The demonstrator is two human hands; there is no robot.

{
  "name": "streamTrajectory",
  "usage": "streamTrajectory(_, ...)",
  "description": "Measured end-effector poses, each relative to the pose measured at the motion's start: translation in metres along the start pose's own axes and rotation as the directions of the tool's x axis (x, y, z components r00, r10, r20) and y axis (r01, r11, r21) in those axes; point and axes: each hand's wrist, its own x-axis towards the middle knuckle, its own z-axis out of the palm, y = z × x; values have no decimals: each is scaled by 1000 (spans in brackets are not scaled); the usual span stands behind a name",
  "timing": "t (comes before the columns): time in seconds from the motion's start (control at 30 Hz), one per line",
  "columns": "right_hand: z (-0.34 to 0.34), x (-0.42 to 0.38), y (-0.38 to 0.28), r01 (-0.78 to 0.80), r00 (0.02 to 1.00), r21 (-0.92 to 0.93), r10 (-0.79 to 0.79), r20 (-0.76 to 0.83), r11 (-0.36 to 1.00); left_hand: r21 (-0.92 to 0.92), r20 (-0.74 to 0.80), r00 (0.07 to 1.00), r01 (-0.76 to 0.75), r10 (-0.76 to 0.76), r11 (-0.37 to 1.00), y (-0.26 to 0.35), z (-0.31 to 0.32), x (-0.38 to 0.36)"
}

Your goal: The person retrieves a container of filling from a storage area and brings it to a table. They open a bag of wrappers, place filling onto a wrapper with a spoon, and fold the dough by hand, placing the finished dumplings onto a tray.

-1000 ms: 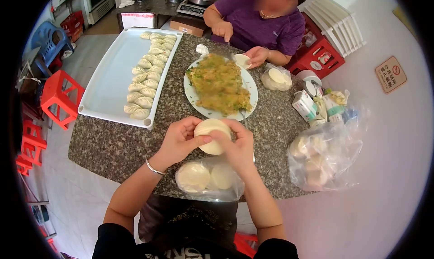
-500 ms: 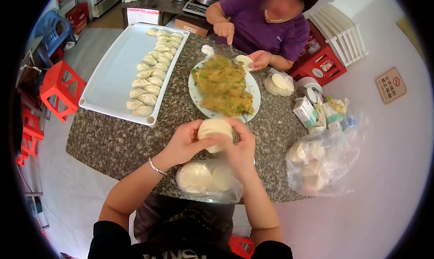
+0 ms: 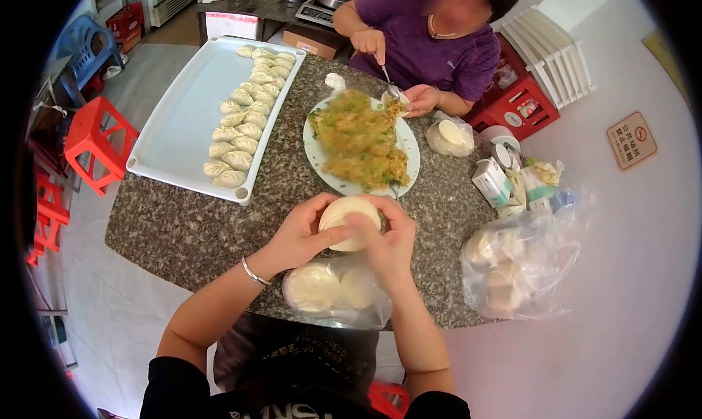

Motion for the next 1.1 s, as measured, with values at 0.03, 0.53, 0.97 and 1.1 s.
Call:
streamTrajectory(0.03,2,-1,1,-28,999,91,32,-43,996,-108,-43,999,-10,5,994,-4,1,0)
streamTrajectory(0.53,-4,2,0,-33,997,-32,35,63,999,155,89,995,22,-36,988,15,-12,-2)
streamTrajectory(0.97,1,-2,0,-26,999,87,30,-44,996,-269,2,1000,5,-5,963,9,-3,-1)
streamTrajectory(1.1,-3,-1,-5,110,992,-171,-98,77,979,65,30,998,49,-51,997,14,-12,-3)
